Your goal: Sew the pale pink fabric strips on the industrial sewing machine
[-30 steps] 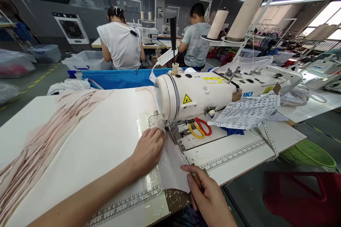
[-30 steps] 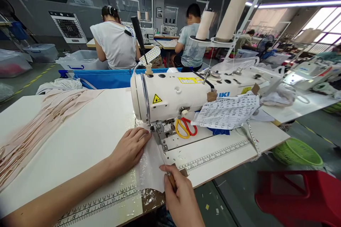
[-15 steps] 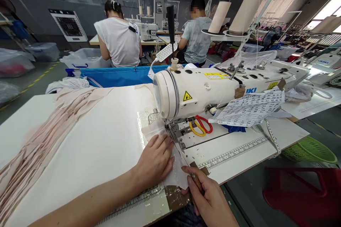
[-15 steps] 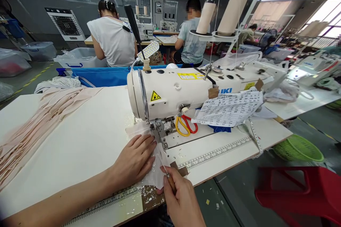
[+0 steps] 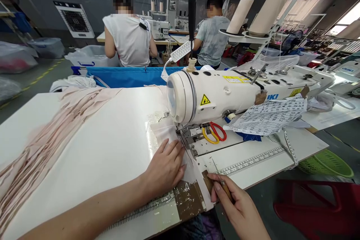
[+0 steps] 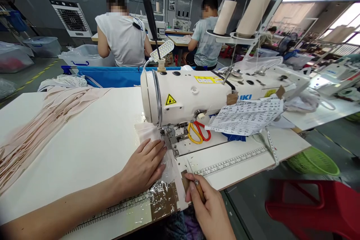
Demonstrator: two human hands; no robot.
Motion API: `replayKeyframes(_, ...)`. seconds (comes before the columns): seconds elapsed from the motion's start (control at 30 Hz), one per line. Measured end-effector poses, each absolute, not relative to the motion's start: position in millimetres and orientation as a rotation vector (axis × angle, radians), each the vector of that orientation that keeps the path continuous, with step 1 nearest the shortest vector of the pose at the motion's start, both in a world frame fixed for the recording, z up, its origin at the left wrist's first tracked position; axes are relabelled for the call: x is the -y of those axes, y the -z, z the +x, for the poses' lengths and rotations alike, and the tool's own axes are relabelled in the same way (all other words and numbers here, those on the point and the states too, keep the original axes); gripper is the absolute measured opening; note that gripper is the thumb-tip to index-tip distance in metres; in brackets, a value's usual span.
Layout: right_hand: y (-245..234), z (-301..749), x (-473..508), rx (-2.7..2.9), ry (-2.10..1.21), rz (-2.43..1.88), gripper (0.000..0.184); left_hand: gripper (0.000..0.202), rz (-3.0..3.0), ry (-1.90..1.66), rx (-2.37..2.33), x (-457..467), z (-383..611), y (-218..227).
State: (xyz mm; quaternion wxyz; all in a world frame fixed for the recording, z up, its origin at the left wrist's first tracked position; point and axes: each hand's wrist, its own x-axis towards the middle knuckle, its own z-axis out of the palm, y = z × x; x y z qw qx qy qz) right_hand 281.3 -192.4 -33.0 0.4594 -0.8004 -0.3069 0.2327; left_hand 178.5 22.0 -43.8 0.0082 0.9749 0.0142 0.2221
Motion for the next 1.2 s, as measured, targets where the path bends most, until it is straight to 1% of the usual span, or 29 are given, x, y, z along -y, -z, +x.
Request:
replayKeyframes(0.1,41,286,197,0.734,-0.567,-1.968,0.053,0.044,3.046,-0.681,-0.046,-20,178,45)
replayKeyframes(0.33,48,287,202,0.704,-0.561,-1.938,0.052,0.043,3.039,-0.689,-0.047,-19,177,45)
replayKeyframes(0.63,45,287,202,0.636,-0.612,-1.888,0.052,0.044,3.038,-0.652,-0.032,-18,175,43)
replayKeyframes(0.9,35,284,197,0.619,-0.648,-1.882,0.058,0.045,3.038,-0.649,-0.036,-18,176,44)
replayKeyframes(1.0,29,281,195,0.673,-0.596,-1.910,0.057,0.046,3.033,-0.655,-0.038,-18,176,45)
replayKeyframes(1.13,26,279,193,0.784,-0.442,-1.946,0.050,0.046,3.032,-0.643,-0.033,-19,176,45)
replayKeyframes(1.2,28,281,194,0.781,-0.419,-1.947,0.048,0.046,3.030,-0.636,-0.036,-20,176,44)
